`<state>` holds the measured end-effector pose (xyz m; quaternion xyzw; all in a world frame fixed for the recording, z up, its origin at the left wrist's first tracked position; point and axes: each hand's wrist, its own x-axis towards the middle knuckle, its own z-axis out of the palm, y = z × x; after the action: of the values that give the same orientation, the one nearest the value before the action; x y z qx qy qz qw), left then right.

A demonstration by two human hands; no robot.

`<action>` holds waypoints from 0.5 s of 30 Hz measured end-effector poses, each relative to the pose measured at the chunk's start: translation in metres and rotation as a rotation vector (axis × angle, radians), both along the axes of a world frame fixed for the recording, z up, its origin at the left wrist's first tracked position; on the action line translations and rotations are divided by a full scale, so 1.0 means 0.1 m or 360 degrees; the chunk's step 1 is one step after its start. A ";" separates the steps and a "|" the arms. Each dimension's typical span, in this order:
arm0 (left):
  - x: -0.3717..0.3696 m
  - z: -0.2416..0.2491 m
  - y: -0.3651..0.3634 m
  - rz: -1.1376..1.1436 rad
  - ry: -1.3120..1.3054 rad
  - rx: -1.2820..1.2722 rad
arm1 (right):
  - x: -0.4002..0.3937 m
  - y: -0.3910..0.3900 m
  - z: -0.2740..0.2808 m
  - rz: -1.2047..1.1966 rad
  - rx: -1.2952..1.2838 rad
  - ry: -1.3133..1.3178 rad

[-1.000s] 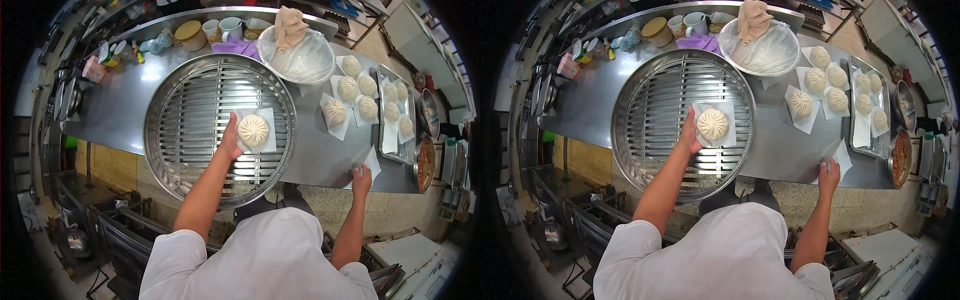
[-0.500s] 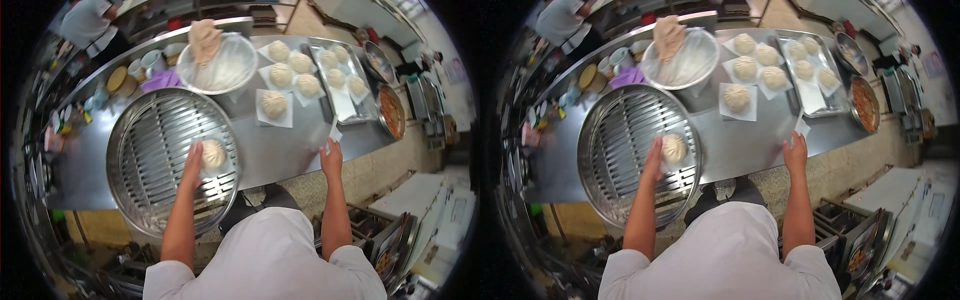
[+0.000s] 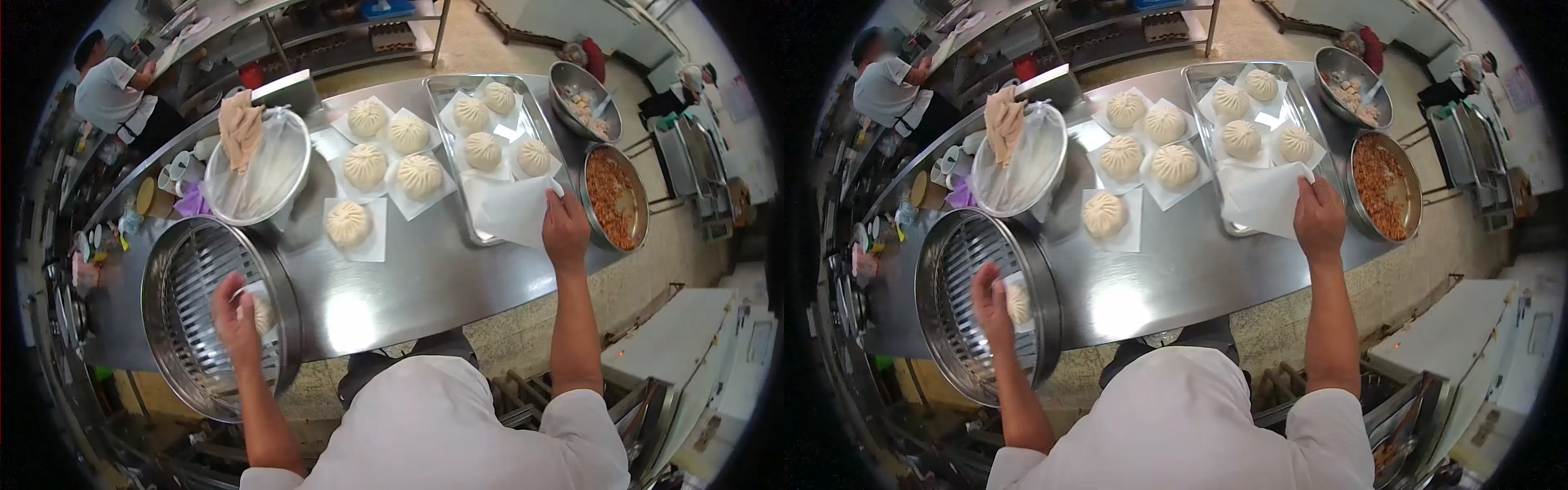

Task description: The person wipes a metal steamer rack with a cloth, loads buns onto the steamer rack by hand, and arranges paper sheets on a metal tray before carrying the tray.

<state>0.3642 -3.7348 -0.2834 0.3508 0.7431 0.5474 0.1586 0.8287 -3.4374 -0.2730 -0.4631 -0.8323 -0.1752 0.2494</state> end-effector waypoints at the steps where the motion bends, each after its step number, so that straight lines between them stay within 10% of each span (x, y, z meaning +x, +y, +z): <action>1: 0.33 0.05 0.26 -0.0150 -0.0042 -0.0033 | 0.15 0.15 -0.03 0.0066 -0.0059 -0.0003; 9: 2.36 0.02 2.00 -0.0995 -0.0427 0.0040 | 0.36 0.70 -0.02 0.0709 -0.0028 0.0113; 15: 2.85 -0.24 2.60 -0.0840 -0.0700 -0.0071 | 0.36 1.10 -0.87 0.0445 -0.1721 0.1285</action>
<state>0.6495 -3.4751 -0.3078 0.4009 0.5864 0.5336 0.4590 0.8649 -3.3275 -0.3604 -0.4396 -0.6966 0.4848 0.2940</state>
